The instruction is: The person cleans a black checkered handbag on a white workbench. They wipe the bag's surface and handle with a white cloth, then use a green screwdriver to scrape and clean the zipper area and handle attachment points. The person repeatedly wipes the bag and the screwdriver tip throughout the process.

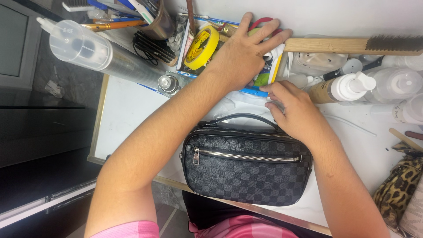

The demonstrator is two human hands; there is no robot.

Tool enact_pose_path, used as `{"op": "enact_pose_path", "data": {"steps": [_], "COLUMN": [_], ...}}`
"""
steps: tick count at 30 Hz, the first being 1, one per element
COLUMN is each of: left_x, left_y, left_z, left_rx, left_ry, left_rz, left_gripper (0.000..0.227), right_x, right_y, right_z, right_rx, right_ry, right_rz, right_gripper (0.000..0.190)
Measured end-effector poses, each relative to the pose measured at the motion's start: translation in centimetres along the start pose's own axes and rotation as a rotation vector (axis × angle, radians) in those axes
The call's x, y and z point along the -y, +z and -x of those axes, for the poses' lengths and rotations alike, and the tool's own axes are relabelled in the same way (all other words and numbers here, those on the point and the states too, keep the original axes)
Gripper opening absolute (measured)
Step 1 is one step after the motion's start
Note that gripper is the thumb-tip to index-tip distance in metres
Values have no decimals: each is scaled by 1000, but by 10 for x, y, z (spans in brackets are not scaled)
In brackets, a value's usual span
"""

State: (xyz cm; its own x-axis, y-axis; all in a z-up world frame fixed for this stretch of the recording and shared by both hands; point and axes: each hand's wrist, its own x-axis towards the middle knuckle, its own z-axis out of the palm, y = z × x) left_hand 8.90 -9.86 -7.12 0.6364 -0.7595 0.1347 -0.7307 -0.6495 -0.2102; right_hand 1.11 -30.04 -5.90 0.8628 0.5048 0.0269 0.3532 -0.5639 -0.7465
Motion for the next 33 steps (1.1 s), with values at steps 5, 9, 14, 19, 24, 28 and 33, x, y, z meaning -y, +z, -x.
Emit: {"op": "enact_pose_path", "data": {"steps": [5,9,14,19,24,28,33], "left_x": [-1,-18,-13,-16,-26,-19,-4], "left_y": [10,22,40,46,37,26,2], "left_z": [3,0,0,-3,-11,-13,-7], "left_rx": [-28,-3,-156,-126,0,18,202], "left_ry": [-29,-103,-99,-139,-185,-148,-107], "left_rz": [61,-62,-60,-46,6,191,378], "left_gripper": [29,19,17,19,21,18,33], "right_x": [0,0,0,-2,1,-2,-3], "right_y": [1,-1,-1,-4,-3,0,4], "right_z": [0,0,1,2,3,5,1], "right_rx": [11,2,32,32,40,-3,-38], "right_ry": [7,-69,-40,-58,-3,-37,-58], "right_rz": [-4,37,42,40,6,31,49], "right_gripper": [29,32,31,34,31,25,17]}}
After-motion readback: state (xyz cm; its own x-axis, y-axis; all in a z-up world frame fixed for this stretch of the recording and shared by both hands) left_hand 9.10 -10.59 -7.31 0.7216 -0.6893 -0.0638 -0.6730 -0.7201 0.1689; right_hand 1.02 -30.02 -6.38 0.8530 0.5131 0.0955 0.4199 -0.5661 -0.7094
